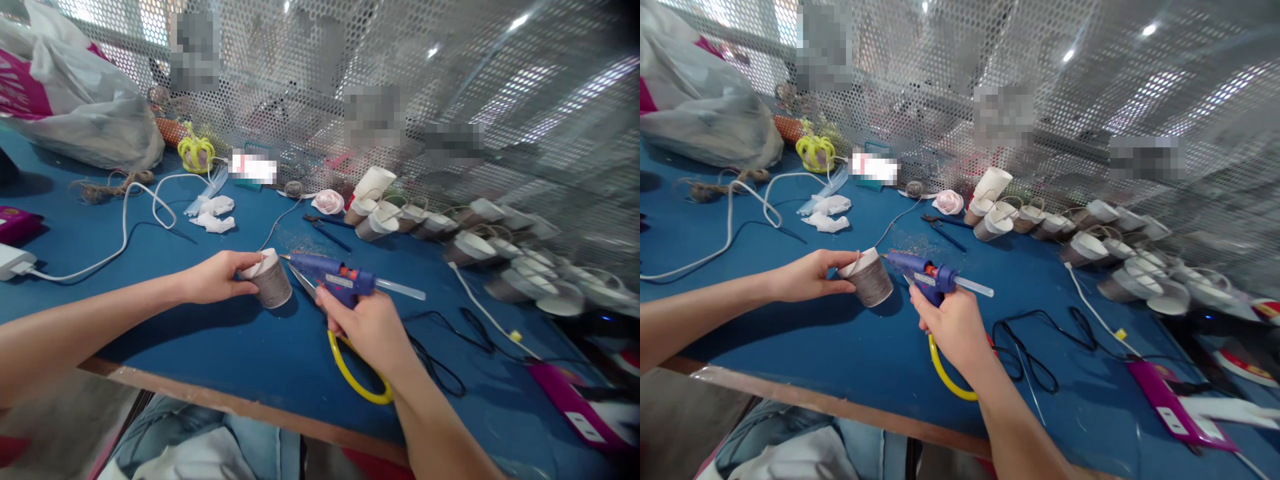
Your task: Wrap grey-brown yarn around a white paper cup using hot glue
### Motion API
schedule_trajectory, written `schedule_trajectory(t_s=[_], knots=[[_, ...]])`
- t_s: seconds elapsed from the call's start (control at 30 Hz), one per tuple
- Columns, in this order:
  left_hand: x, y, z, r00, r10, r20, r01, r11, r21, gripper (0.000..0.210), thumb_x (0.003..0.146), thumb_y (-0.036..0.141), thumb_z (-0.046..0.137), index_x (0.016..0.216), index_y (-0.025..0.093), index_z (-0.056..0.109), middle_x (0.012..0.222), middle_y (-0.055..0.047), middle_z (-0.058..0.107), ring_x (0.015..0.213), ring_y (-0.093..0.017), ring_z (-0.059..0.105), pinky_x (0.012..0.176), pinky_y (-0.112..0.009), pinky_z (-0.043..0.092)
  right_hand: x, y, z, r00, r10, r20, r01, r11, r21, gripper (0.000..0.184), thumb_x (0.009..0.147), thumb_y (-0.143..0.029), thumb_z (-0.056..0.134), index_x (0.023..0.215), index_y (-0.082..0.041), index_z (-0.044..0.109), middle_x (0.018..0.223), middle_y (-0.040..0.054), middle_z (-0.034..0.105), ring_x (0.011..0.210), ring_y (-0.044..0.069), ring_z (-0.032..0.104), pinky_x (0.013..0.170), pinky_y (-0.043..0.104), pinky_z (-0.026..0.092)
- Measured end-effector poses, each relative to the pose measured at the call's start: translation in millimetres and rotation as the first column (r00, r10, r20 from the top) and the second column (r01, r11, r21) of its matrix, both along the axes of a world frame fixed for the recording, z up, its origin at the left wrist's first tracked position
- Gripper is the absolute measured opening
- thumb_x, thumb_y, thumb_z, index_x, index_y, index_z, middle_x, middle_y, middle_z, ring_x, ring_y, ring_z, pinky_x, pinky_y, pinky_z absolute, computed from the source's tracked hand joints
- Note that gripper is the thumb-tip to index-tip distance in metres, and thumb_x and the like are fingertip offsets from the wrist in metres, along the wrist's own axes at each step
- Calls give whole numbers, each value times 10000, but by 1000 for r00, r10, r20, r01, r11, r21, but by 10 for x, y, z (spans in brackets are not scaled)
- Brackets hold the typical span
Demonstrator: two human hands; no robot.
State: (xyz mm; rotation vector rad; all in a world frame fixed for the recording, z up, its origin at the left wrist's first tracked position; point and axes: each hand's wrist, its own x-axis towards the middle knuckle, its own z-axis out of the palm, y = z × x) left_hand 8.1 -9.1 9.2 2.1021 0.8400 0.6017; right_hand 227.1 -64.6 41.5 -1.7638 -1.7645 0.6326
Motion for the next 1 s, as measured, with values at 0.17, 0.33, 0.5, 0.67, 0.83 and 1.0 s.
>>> schedule_trajectory(t_s=[0.17, 0.33, 0.5, 0.67, 0.83, 1.0], knots=[[-1, -7, 8, 1000, -4, 15, 4, 1000, 7, 338, 739, 219, 539, 1057, 104, 535, 960, -43, 638, 866, -173, 563, 779, -245, 422, 127, 136, -24, 984, -58, -171, 48, 997, -63, 256, 707, -358, 565, 547, -163, 526, 416, -12, 534, 375, 105, 507, 408, 221, 420], [-36, -25, 5, 1000, -4, 24, 3, 999, 48, 416, 747, 214, 544, 1147, 113, 491, 1111, -68, 604, 996, -188, 548, 873, -265, 401, 339, 481, -110, 943, -189, -275, 194, 981, -10, 139, 683, -268, 612, 736, -152, 558, 627, 15, 618, 520, 100, 564, 463, 198, 444], [-36, -64, 7, 995, -9, -101, 29, 980, 198, 457, 758, 200, 534, 1202, 143, 446, 1120, -95, 601, 1004, -216, 555, 851, -316, 424, 480, 779, -236, 971, -199, -134, 189, 979, -81, 257, 772, -277, 517, 547, -152, 530, 489, 17, 563, 376, 77, 494, 402, 207, 419], [-9, -120, 9, 970, -7, -242, 111, 902, 418, 385, 775, 137, 491, 1158, 169, 474, 1038, -95, 628, 965, -210, 567, 951, -436, 339, 503, 931, -315, 977, -215, -7, 215, 977, -20, 347, 722, -329, 575, 433, -191, 440, 383, -1, 484, 359, 112, 497, 376, 235, 403], [18, -171, 15, 953, 18, -304, 148, 845, 513, 425, 782, 113, 471, 1198, 190, 442, 1028, -103, 633, 941, -216, 578, 938, -502, 327, 217, 786, -54, 982, -161, 99, 138, 968, 208, 248, 630, -325, 664, 481, -194, 514, 667, 68, 591, 792, 212, 580, 675, 308, 451], [36, -207, 21, 951, -1, -310, 182, 813, 553, 388, 788, 106, 448, 1170, 173, 452, 1014, -117, 640, 991, -237, 560, 929, -528, 314, -345, 487, 216, 891, 439, 120, -452, 884, 123, 323, 796, -399, 474, 630, -174, 637, 942, 77, 618, 891, 176, 572, 816, 304, 416]])
